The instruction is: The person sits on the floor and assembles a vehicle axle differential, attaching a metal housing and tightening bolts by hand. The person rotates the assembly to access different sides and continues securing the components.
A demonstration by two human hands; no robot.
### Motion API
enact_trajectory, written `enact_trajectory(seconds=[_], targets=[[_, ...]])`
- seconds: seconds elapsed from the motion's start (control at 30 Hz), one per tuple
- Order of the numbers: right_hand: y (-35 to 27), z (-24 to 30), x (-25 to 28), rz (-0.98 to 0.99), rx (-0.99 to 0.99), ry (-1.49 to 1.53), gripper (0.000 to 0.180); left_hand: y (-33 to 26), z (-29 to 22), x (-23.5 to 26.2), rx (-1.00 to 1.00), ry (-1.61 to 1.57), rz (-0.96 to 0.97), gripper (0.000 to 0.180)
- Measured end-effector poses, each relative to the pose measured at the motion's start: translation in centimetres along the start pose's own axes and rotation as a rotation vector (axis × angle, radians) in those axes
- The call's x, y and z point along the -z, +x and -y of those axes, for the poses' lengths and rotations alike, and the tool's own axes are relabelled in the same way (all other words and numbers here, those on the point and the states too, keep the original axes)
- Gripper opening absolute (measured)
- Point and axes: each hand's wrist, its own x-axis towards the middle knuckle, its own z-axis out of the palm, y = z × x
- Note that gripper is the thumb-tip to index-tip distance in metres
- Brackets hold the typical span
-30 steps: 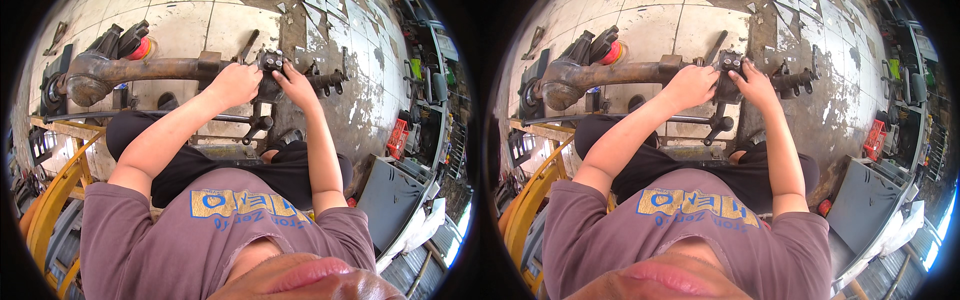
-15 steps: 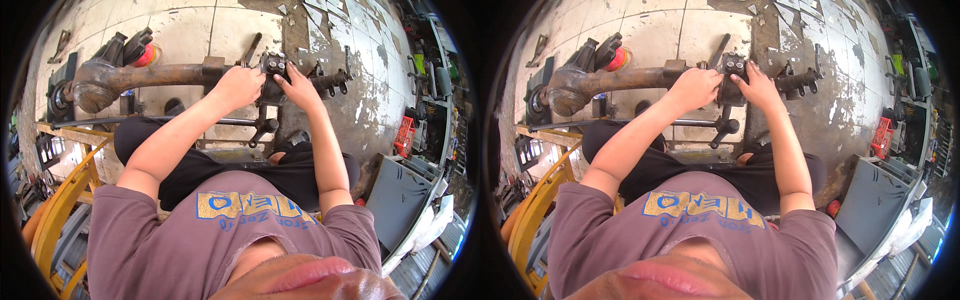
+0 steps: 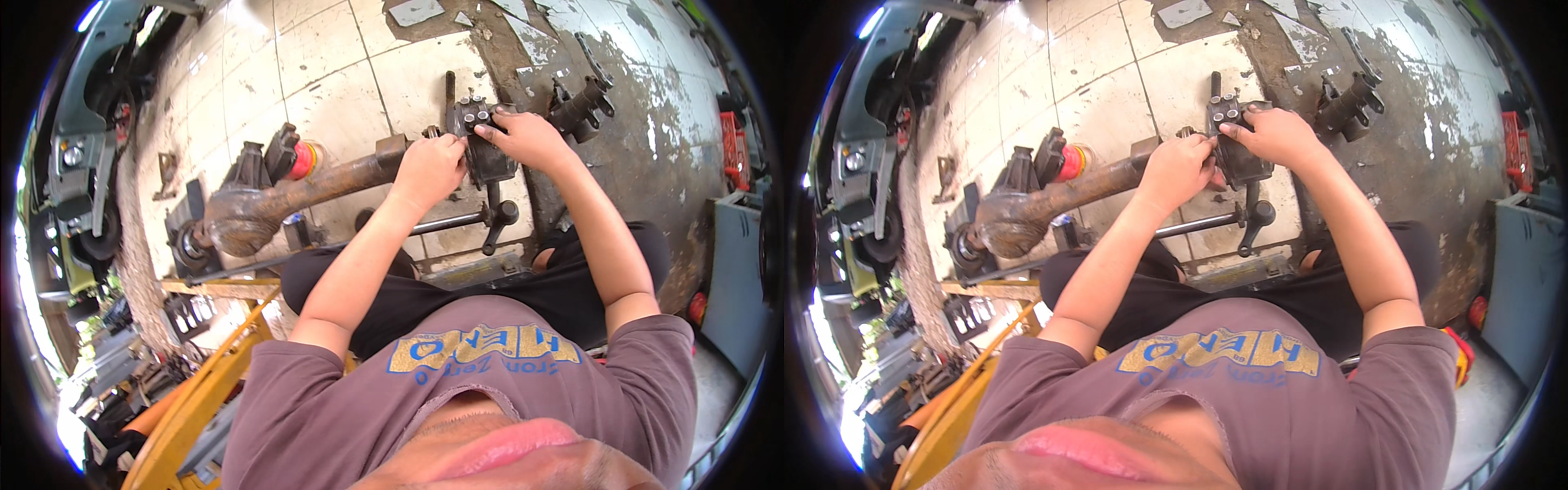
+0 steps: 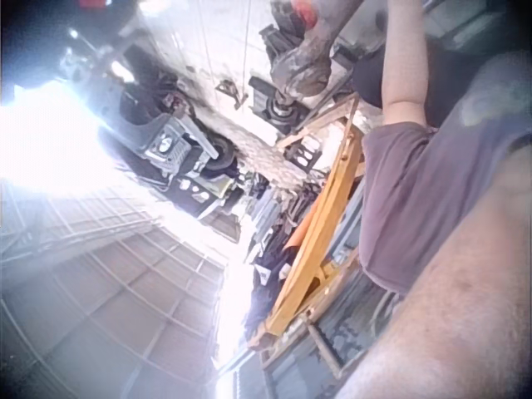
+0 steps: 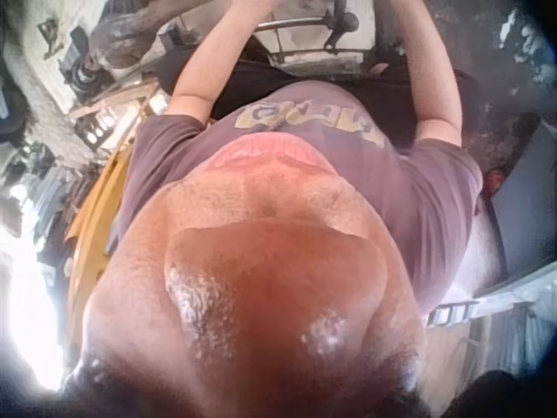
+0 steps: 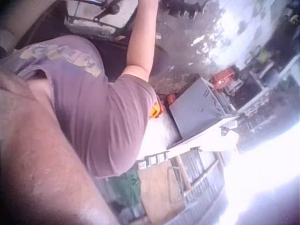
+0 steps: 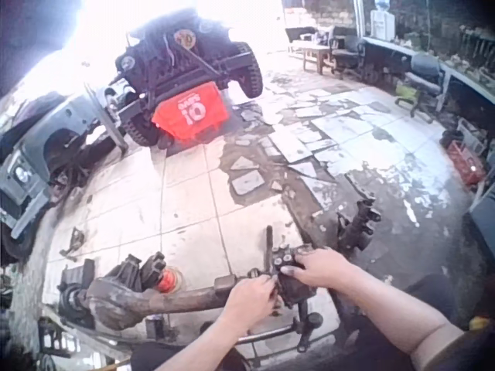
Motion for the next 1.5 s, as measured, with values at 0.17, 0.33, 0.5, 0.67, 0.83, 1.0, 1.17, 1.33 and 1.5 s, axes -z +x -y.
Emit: enact_trajectory(seconds=[0.17, 0.33, 0.5, 0.67, 0.83, 1.0, 1.17, 1.33, 1.5], targets=[[0.0, -0.2, 0.4, 0.064, -0.008, -0.034, 0.081, 0.2, -0.3, 0.2, -0.002, -0.042, 0.0, 0.029], [-0.4, -1.2, -0.9, -0.096, 0.046, 0.106, 0.08, 0.4, -0.3, 0.0, 0.012, -0.04, -0.007, 0.029], [-0.4, -0.4, 1.0, 0.111, -0.019, 0.109, 0.082, 0.3, -0.2, -0.4, -0.015, -0.047, -0.052, 0.032], [0.1, 0.2, 1.5, 0.135, -0.017, 0.041, 0.082, 0.2, -0.4, 0.3, 0.023, -0.046, 0.016, 0.033], [0.3, -0.5, -0.1, 0.023, -0.028, 0.015, 0.082, 0.2, -0.4, 0.0, 0.017, -0.055, -0.001, 0.033], [0.0, -0.3, 0.1, -0.008, 0.001, 0.037, 0.082, 0.1, -0.5, 0.0, 0.015, -0.049, 0.006, 0.033], [-0.3, 1.9, 3.7, 0.223, -0.122, 0.097, 0.08, -0.1, -0.6, 0.1, 0.017, -0.038, 0.017, 0.034], [-0.3, 2.6, 4.5, 0.323, -0.062, -0.054, 0.087, -0.1, -0.2, -0.3, 0.007, -0.021, -0.002, 0.036], [0.0, 0.5, 2.1, 0.236, -0.006, -0.072, 0.099, -0.1, -0.5, -0.1, 0.019, -0.035, 0.005, 0.037]])
